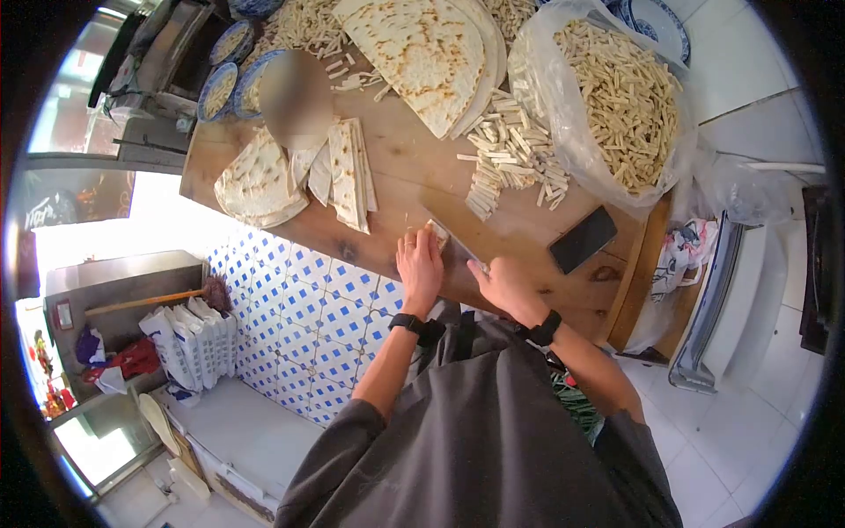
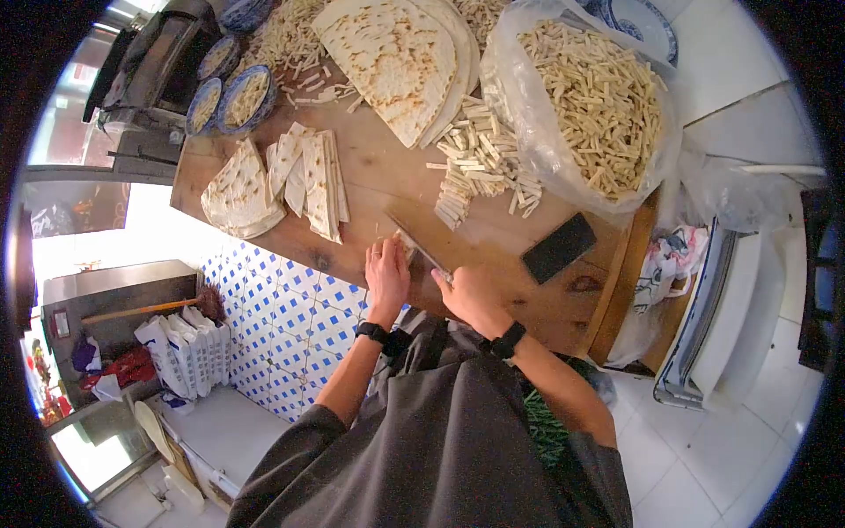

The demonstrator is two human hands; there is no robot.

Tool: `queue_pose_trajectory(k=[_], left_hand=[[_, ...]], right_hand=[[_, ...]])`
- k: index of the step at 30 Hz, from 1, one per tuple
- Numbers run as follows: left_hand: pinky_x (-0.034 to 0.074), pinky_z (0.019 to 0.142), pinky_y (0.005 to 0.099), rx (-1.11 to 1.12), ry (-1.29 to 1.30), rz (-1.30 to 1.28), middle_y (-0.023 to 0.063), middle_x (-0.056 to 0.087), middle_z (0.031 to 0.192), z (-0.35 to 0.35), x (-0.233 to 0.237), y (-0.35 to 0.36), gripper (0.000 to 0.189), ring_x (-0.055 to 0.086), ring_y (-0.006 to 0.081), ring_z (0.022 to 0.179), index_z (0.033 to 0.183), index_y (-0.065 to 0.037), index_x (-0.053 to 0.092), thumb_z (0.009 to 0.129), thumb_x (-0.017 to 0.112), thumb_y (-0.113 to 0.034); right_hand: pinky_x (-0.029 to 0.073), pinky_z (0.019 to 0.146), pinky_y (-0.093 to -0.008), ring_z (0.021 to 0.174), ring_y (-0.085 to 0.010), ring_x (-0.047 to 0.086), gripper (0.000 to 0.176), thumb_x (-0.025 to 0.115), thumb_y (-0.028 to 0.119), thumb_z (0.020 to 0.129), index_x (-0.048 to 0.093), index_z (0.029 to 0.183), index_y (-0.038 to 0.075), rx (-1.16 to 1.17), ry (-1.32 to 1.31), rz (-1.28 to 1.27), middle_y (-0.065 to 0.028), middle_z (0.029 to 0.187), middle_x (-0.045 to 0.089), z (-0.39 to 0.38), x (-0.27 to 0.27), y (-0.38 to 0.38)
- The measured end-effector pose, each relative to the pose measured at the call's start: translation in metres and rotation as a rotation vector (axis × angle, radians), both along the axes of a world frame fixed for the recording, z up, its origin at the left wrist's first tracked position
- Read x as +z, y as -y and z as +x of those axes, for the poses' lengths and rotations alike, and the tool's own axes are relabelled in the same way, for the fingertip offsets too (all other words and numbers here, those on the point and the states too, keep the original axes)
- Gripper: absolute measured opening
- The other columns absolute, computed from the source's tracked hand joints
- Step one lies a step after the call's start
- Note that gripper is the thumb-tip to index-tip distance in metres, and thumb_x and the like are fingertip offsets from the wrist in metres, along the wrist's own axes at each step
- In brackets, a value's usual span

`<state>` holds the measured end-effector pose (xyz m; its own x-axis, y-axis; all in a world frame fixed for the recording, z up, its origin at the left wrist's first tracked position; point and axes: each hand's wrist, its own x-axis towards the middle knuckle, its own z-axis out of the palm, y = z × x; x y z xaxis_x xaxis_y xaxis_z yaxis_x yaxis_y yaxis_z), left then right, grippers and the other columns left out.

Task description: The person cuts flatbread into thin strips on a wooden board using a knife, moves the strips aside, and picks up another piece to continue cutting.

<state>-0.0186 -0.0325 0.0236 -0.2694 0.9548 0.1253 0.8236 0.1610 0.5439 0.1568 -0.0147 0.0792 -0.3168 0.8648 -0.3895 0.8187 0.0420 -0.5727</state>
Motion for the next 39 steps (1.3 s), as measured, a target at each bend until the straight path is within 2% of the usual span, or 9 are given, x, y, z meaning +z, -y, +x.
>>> queue_pose_trajectory(k=[5, 7, 10, 16, 22, 26, 28, 31, 39], left_hand=[[0.045, 0.08, 0.0458, 0.126, -0.032, 0.048, 0.0194, 0.059, 0.097, 0.009, -0.001, -0.006, 0.023, 0.055, 0.0375, 0.093, 0.103, -0.001, 0.057, 0.091, 0.059, -0.02], [0.044, 0.081, 0.0459, 0.201, 0.013, -0.003, 0.0194, 0.059, 0.098, 0.009, 0.0, -0.008, 0.023, 0.054, 0.0381, 0.094, 0.1, 0.0, 0.055, 0.09, 0.06, -0.02], [0.044, 0.08, 0.0461, 0.215, -0.011, -0.001, 0.0192, 0.06, 0.095, 0.009, 0.0, -0.01, 0.021, 0.055, 0.0379, 0.092, 0.093, 0.0, 0.055, 0.088, 0.061, -0.02], [0.043, 0.078, 0.0468, 0.208, -0.092, 0.039, 0.0191, 0.059, 0.087, 0.01, -0.004, -0.016, 0.019, 0.055, 0.038, 0.087, 0.084, 0.0, 0.054, 0.088, 0.06, -0.017], [0.043, 0.078, 0.0467, 0.257, -0.074, 0.02, 0.0196, 0.058, 0.087, 0.016, 0.001, -0.018, 0.02, 0.055, 0.0384, 0.087, 0.084, 0.001, 0.053, 0.087, 0.06, -0.017], [0.043, 0.079, 0.0471, 0.276, -0.077, -0.021, 0.02, 0.058, 0.089, 0.017, 0.0, -0.018, 0.018, 0.054, 0.0389, 0.089, 0.087, 0.001, 0.052, 0.084, 0.061, -0.015], [0.042, 0.083, 0.0472, 0.266, -0.068, -0.063, 0.0206, 0.058, 0.094, 0.014, -0.002, -0.018, 0.02, 0.053, 0.039, 0.093, 0.091, 0.0, 0.052, 0.08, 0.062, -0.013], [0.042, 0.081, 0.0466, 0.23, -0.114, 0.024, 0.0188, 0.058, 0.094, 0.013, -0.004, -0.017, 0.018, 0.053, 0.0375, 0.092, 0.089, -0.002, 0.053, 0.081, 0.062, -0.015], [0.041, 0.081, 0.047, 0.224, -0.087, 0.01, 0.0187, 0.056, 0.093, 0.013, -0.004, -0.018, 0.019, 0.052, 0.038, 0.092, 0.09, -0.002, 0.052, 0.08, 0.062, -0.015]], right_hand=[[0.048, 0.054, -0.0505, 0.06, -0.0459, 0.062, 0.075, 0.044, 0.059, 0.093, 0.065, 0.064, -0.007, -0.006, -0.012, 0.037, -0.0291, 0.059, 0.058, 0.002, -0.003, 0.001], [0.049, 0.057, -0.052, 0.064, -0.048, 0.062, 0.086, 0.036, 0.068, 0.091, 0.065, 0.066, -0.009, -0.046, -0.054, -0.137, -0.0318, 0.062, 0.058, 0.004, -0.013, -0.004], [0.05, 0.059, -0.0524, 0.066, -0.0492, 0.062, 0.093, 0.03, 0.073, 0.09, 0.064, 0.067, -0.011, -0.077, -0.047, -0.138, -0.0337, 0.063, 0.058, 0.005, -0.014, -0.005], [0.049, 0.058, -0.0529, 0.066, -0.0491, 0.062, 0.088, 0.034, 0.068, 0.091, 0.064, 0.065, -0.01, -0.187, -0.016, -0.198, -0.033, 0.062, 0.058, 0.001, -0.013, -0.001], [0.047, 0.055, -0.0512, 0.062, -0.048, 0.061, 0.079, 0.039, 0.061, 0.093, 0.065, 0.065, -0.007, -0.263, -0.171, -0.089, -0.0329, 0.063, 0.057, 0.005, 0.029, 0.015], [0.048, 0.055, -0.0511, 0.061, -0.0472, 0.061, 0.077, 0.04, 0.06, 0.094, 0.064, 0.063, -0.007, -0.249, -0.162, -0.033, -0.0324, 0.061, 0.057, 0.009, 0.039, 0.023], [0.05, 0.055, -0.0515, 0.061, -0.0465, 0.062, 0.078, 0.041, 0.061, 0.093, 0.063, 0.06, -0.006, -0.2, -0.028, -0.064, -0.031, 0.06, 0.057, 0.009, 0.045, 0.025], [0.051, 0.055, -0.0521, 0.06, -0.046, 0.062, 0.079, 0.041, 0.061, 0.093, 0.06, 0.056, -0.005, -0.18, 0.021, -0.044, -0.0305, 0.059, 0.058, 0.01, 0.042, 0.029], [0.051, 0.054, -0.0518, 0.06, -0.0466, 0.062, 0.08, 0.039, 0.063, 0.093, 0.06, 0.056, -0.005, -0.136, 0.081, -0.061, -0.0306, 0.059, 0.057, 0.009, 0.057, 0.021]])
